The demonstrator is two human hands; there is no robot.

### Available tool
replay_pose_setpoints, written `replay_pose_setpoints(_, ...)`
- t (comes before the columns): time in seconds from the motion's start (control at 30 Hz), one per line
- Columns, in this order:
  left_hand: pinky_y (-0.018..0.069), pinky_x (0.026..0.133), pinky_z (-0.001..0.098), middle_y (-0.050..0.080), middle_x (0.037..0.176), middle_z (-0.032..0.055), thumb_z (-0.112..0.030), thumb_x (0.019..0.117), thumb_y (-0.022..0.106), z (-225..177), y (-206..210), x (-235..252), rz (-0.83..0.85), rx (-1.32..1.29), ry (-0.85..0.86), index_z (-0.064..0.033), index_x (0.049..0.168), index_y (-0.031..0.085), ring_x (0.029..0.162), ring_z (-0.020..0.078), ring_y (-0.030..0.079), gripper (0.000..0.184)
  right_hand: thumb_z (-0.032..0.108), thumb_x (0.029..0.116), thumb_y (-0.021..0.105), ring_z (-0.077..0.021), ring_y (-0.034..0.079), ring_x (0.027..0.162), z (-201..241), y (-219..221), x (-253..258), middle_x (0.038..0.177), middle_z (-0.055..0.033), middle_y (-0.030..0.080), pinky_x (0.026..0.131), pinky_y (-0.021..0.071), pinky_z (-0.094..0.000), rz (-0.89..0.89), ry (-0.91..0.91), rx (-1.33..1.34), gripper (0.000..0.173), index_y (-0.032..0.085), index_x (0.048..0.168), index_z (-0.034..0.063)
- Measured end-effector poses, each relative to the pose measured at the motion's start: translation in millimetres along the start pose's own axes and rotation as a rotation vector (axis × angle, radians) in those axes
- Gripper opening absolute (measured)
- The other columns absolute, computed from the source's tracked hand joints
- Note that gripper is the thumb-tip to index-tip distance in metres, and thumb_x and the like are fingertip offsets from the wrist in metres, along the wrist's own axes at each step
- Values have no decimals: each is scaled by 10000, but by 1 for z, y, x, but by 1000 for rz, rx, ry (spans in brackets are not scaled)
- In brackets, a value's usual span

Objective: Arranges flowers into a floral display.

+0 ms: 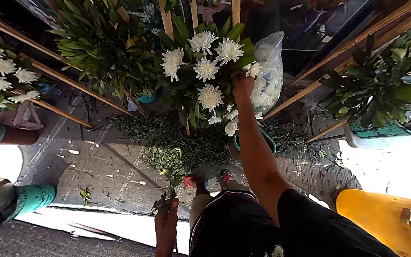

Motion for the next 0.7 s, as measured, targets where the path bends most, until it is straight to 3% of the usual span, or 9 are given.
replay_pose_setpoints(0.07, 371, 419, 178, 538, 657, -70, -206, 1021, 544, -4, 4, 3, 21, 34, 4, -58, 1084, 650, 454, 18, 411, 193, 235, 977, 676, -366, 664, 1100, 3, 14, 7, 1206, -221, 673, 969, 528, -561, 97, 7, -129, 362, 658, 1244, -8)
replay_pose_setpoints(0.13, 359, 408, 182, 515, 641, -59, -201, 1019, 555, -7, 7, 6, 32, 33, 8, -55, 1074, 653, 443, 25, 397, 184, 261, 960, 681, -368, 690, 1020, 1, 21, 16, 1146, -205, 694, 880, 557, -593, 126, 30, -187, 339, 674, 1199, 22)
replay_pose_setpoints(0.3, 345, 403, 193, 495, 630, -53, -230, 1020, 562, -6, 13, 12, 67, 52, 9, -64, 1063, 660, 439, 41, 387, 198, 349, 1011, 622, -406, 583, 1269, 12, 19, -1, 1369, -228, 600, 996, 493, -617, 169, 10, -416, 473, 608, 1342, 12)
replay_pose_setpoints(0.4, 347, 403, 198, 509, 641, -47, -238, 1008, 579, -7, 16, 16, 70, 65, 9, -64, 1053, 664, 442, 46, 393, 199, 344, 1003, 618, -389, 639, 1180, 15, 26, 1, 1291, -214, 643, 928, 529, -612, 181, 19, -454, 407, 645, 1260, 30)
replay_pose_setpoints(0.57, 362, 407, 196, 516, 648, -49, -215, 1009, 573, -14, 20, 18, 81, 75, 21, -60, 1064, 658, 446, 46, 406, 186, 247, 1004, 595, -405, 613, 1227, 11, 26, 5, 1351, -242, 602, 956, 513, -618, 237, 67, -431, 433, 563, 1362, 6)
replay_pose_setpoints(0.63, 366, 412, 199, 526, 679, -38, -181, 1001, 574, -17, 21, 20, 76, 87, 26, -51, 1083, 643, 459, 49, 413, 169, 255, 980, 653, -396, 641, 1173, 5, 21, 7, 1253, -239, 654, 967, 517, -610, 253, 2, -321, 423, 605, 1297, -21)
replay_pose_setpoints(0.7, 388, 446, 201, 553, 761, -17, -126, 976, 553, -24, 22, 26, 43, 182, 79, -30, 1127, 620, 506, 47, 438, 192, 256, 969, 698, -300, 705, 1036, 4, 4, -9, 1147, -161, 718, 905, 571, -524, 223, -87, -126, 387, 631, 1254, 3)
Point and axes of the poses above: each hand's wrist, its own x-axis towards the middle knuckle, its own y-axis out of the palm, z = x × y, the point moved 5 cm from there along x, towards the middle knuckle
